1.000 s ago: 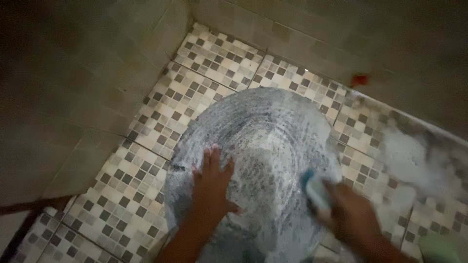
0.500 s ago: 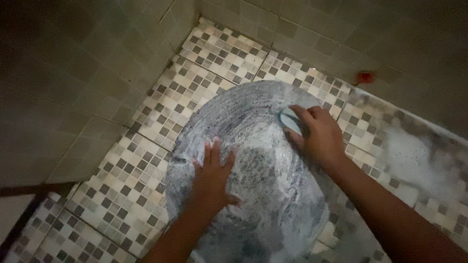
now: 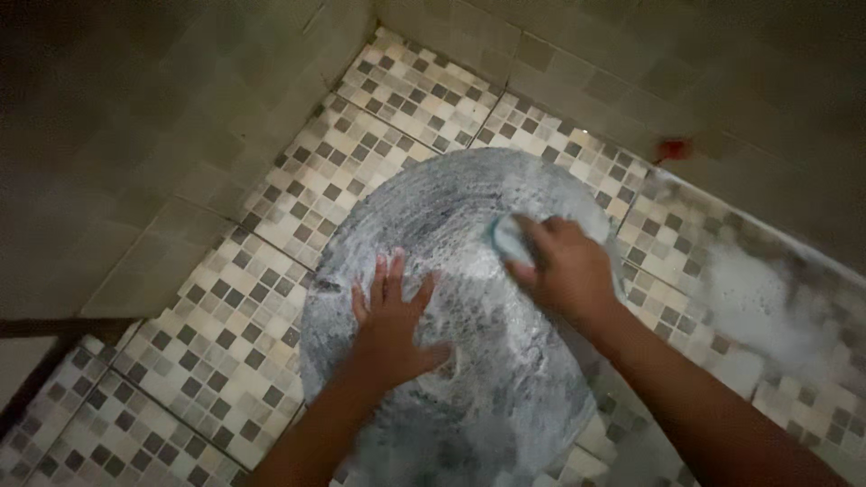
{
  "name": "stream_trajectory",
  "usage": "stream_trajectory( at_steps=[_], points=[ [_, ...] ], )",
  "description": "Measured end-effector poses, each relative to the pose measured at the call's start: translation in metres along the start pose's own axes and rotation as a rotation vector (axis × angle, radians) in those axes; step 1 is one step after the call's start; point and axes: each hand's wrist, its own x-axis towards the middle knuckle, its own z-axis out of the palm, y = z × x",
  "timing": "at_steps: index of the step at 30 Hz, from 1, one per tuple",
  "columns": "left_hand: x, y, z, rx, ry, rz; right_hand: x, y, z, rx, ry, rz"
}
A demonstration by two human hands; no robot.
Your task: The person scrubs the surface of a large, circular stone using a small brush and soap, then rinses the stone by pouring water from a pink pitcher.
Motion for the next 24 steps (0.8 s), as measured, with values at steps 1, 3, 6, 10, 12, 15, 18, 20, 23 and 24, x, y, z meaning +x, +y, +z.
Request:
stream_trajectory(
  at_steps=[1,3,6,10,12,15,18,20,23,24],
  points=[
    [-0.001,-0.001,0.0,0.004,0.081,0.037,0.001,0.0,-0.003,-0.002,0.004,-0.002],
    [0.0,-0.006,-0.003,-0.017,0.047,0.025,0.002,0.0,-0.004,-0.043,0.106,-0.036],
    [0.005,-0.016,-0.012,0.014,-0.058,-0.003,-0.031,-0.007,0.002,0.016,0.099,-0.105],
    [-0.004,-0.031,-0.016,0.029,-0.043,0.055,-0.058,-0.023,0.011,-0.022,-0.034,-0.282],
    [-0.01,-0.025,-0.01,0.028,0.012,0.07,-0.059,-0.028,0.012,-0.108,-0.217,-0.302],
    [-0.006,-0.021,-0.013,0.028,0.114,0.119,-0.048,-0.021,0.008,-0.009,-0.122,-0.05],
    [-0.003,-0.021,-0.029,0.068,-0.008,0.057,-0.024,0.009,-0.01,-0.018,0.131,0.114],
    [-0.006,-0.021,-0.04,0.109,-0.168,-0.032,-0.026,0.016,-0.013,-0.059,0.103,0.115],
    [-0.012,-0.027,-0.044,0.152,-0.146,-0.105,-0.045,0.012,0.002,-0.092,0.05,0.04],
    [-0.016,-0.028,-0.042,0.107,-0.04,-0.048,-0.057,0.008,0.009,-0.075,0.025,-0.038]
  ],
)
